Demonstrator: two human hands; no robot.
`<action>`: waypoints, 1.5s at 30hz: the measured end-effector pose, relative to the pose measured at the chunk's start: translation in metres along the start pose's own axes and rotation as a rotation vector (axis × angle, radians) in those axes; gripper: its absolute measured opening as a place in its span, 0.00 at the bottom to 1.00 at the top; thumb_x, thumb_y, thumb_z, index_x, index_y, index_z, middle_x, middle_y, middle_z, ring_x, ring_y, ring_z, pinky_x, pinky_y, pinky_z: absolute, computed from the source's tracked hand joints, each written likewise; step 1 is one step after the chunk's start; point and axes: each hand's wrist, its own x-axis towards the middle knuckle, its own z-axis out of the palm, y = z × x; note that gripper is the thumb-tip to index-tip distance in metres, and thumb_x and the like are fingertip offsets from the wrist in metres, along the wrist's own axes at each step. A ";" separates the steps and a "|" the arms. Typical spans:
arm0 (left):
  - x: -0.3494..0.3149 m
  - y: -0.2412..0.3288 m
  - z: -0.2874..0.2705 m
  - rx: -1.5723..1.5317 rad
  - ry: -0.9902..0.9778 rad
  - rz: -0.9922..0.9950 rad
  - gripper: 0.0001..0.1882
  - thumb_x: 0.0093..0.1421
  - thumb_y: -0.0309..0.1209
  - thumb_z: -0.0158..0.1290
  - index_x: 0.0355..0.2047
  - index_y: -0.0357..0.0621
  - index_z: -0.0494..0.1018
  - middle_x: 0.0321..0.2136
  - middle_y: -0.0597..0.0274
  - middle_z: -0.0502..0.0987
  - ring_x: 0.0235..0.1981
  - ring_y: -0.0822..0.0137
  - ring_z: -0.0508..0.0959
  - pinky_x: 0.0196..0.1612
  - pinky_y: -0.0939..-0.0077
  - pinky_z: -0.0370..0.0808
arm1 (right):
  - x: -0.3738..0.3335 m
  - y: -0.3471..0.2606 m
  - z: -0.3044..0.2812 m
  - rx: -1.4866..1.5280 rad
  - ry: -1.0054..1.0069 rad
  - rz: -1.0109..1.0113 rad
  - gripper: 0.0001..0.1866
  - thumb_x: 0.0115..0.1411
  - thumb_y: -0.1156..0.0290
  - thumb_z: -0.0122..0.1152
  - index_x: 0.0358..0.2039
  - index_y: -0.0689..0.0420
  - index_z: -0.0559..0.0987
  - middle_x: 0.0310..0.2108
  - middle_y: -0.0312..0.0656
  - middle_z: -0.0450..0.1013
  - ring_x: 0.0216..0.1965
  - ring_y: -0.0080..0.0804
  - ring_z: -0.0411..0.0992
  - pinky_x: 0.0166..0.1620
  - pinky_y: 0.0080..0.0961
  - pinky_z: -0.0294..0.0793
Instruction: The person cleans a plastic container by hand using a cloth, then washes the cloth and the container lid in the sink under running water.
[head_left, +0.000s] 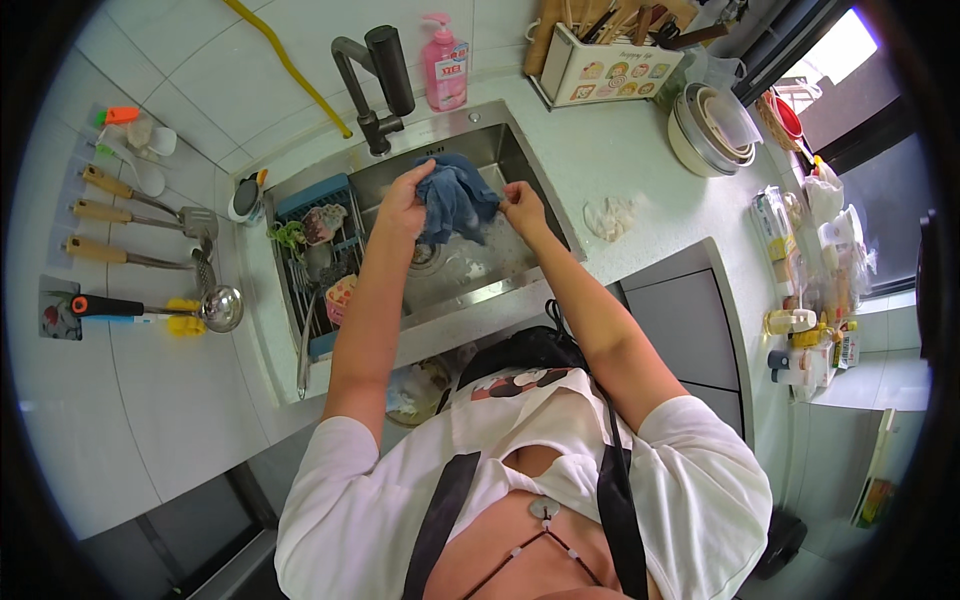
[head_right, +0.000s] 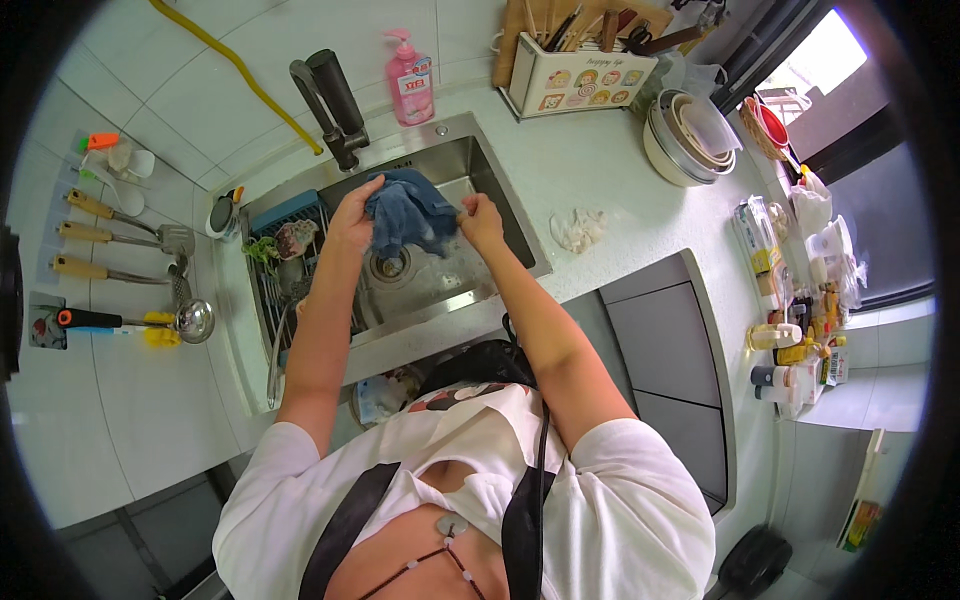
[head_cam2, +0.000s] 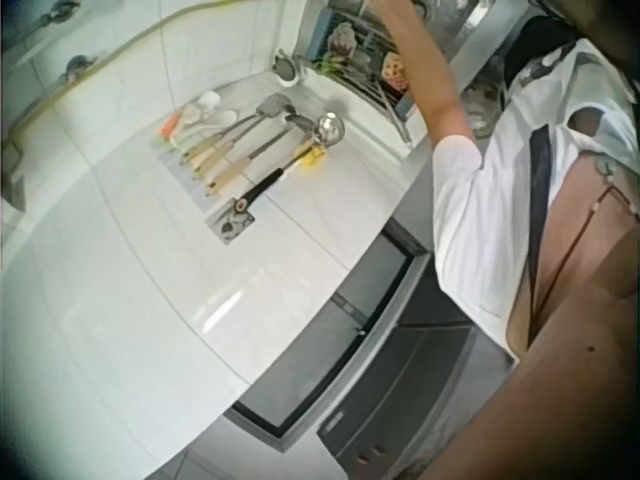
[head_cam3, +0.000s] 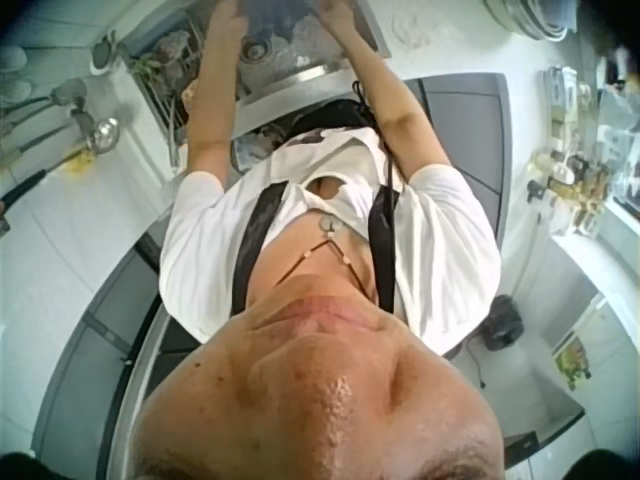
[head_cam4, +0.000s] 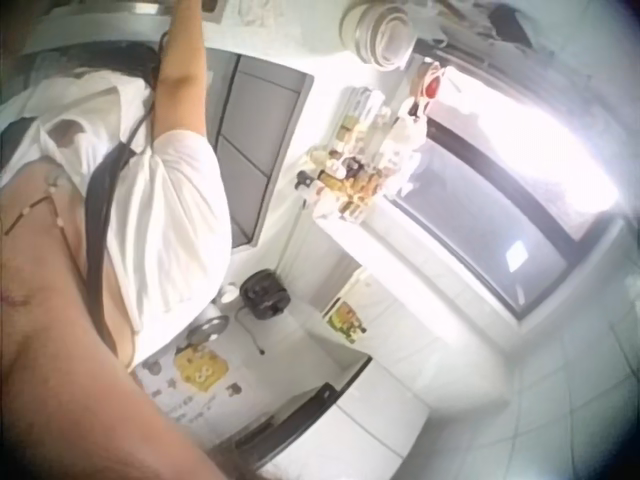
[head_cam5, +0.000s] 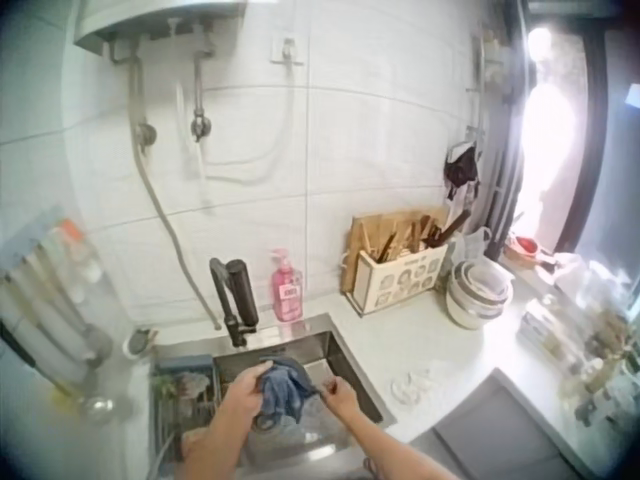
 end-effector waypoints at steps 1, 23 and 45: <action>0.002 0.000 -0.002 -0.009 0.003 0.011 0.09 0.55 0.29 0.49 0.33 0.33 0.69 0.28 0.54 0.75 0.28 0.62 0.76 0.35 0.68 0.76 | -0.005 -0.005 0.000 0.038 -0.063 0.013 0.14 0.44 0.74 0.58 0.34 0.56 0.72 0.27 0.40 0.71 0.29 0.26 0.69 0.34 0.21 0.68; -0.022 0.010 -0.037 0.507 0.459 0.335 0.28 0.51 0.38 0.53 0.51 0.46 0.60 0.54 0.56 0.57 0.57 0.58 0.51 0.55 0.53 0.51 | -0.001 -0.059 0.007 0.065 -0.101 -0.426 0.18 0.41 0.73 0.57 0.36 0.60 0.73 0.37 0.49 0.71 0.37 0.46 0.69 0.41 0.32 0.68; 0.011 -0.011 -0.021 0.024 -0.056 0.209 0.16 0.61 0.43 0.38 0.35 0.44 0.67 0.34 0.59 0.72 0.37 0.63 0.73 0.40 0.66 0.71 | -0.025 -0.143 -0.031 0.220 0.050 -0.617 0.26 0.36 0.68 0.65 0.39 0.51 0.69 0.44 0.44 0.62 0.51 0.45 0.57 0.51 0.34 0.60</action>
